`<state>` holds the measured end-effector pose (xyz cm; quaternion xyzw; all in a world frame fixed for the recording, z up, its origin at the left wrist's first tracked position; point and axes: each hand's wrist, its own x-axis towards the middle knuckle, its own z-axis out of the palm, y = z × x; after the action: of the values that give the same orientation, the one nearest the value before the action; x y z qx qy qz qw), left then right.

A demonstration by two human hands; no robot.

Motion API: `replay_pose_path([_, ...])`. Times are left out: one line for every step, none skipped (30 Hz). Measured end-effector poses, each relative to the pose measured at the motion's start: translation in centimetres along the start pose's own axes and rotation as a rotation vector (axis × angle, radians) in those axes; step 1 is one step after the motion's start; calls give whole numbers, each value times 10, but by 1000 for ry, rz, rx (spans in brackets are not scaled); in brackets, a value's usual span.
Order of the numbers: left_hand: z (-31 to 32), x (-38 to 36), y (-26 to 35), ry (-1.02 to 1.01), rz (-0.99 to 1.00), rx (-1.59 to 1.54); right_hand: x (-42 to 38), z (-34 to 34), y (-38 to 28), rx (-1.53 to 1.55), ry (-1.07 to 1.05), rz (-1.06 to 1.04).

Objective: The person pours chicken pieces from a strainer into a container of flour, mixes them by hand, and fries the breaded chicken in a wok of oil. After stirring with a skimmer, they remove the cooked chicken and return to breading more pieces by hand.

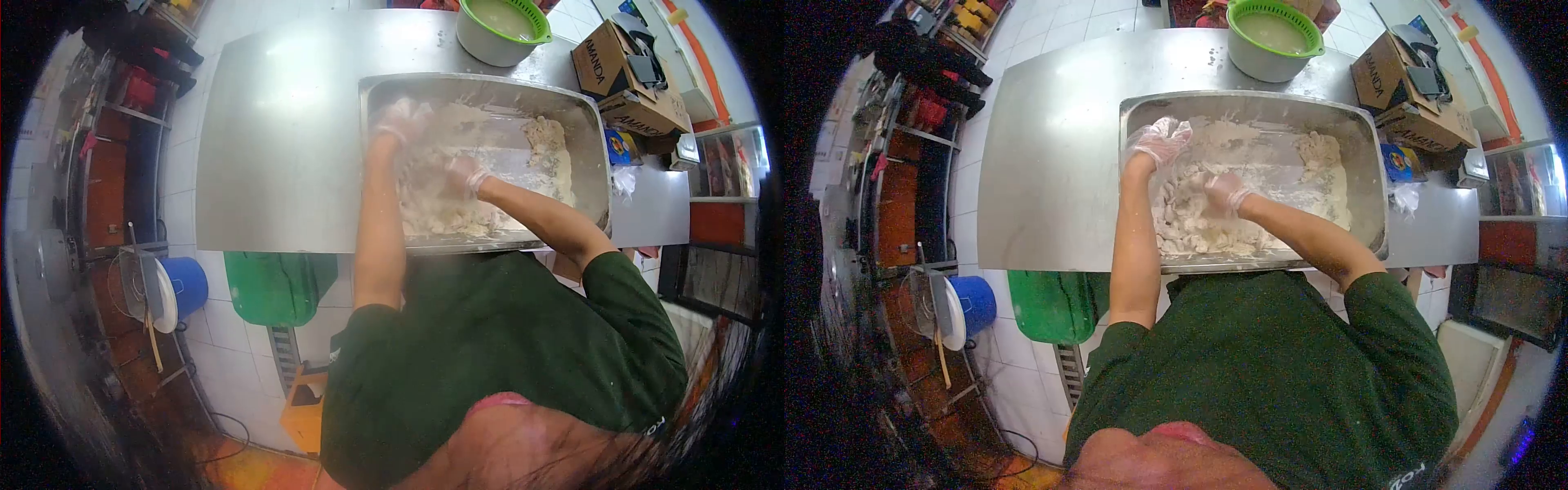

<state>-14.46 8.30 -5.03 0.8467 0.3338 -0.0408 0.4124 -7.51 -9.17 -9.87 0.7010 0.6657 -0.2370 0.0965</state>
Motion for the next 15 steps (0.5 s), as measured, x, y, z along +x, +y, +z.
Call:
replay_pose_path([1, 2, -2, 11, 0, 0, 3, 0, 3, 144, 84, 53])
replay_pose_path([2, 4, -4, 21, 3, -23, 6, -1, 7, 286, 165, 101])
replay_pose_path([5, 5, -7, 24, 3, -46, 6, -1, 14, 280, 161, 94])
replay_pose_path([4, 0, -3, 25, -5, -52, -3, -17, 14, 484, 154, -31])
replay_pose_path([-3, -8, 5, 10, -16, -48, -11, -34, 13, 686, 146, -156])
replay_pose_path([-7, -12, 10, -4, -24, -41, -9, -50, 14, 684, 144, -158])
replay_pose_path([-6, -10, 7, -5, -25, -41, -4, -67, 14, 699, -95, -64])
replay_pose_path([-3, -5, 2, -7, -15, -56, -2, -87, 9, 706, -332, 33])
replay_pose_path([0, -1, -2, -8, -4, -72, -18, -120, -15, 648, -174, 37])
replay_pose_path([3, 2, -4, -8, -3, -70, -7, -111, -13, 649, -172, 37])
replay_pose_path([7, 4, -6, 23, 16, -57, 11, -92, -8, 646, -143, 88])
replay_pose_path([8, 5, -7, 56, 35, -45, 26, -74, -5, 641, -115, 137])
replay_pose_path([1, -1, -2, 57, 31, -44, 33, -54, -15, 642, -116, 133])
replay_pose_path([-11, -11, 8, -11, 19, -90, 33, -32, -32, 175, 13, 25])
replay_pose_path([-18, -17, 13, -81, 4, -140, 27, -17, -48, -291, 137, -83])
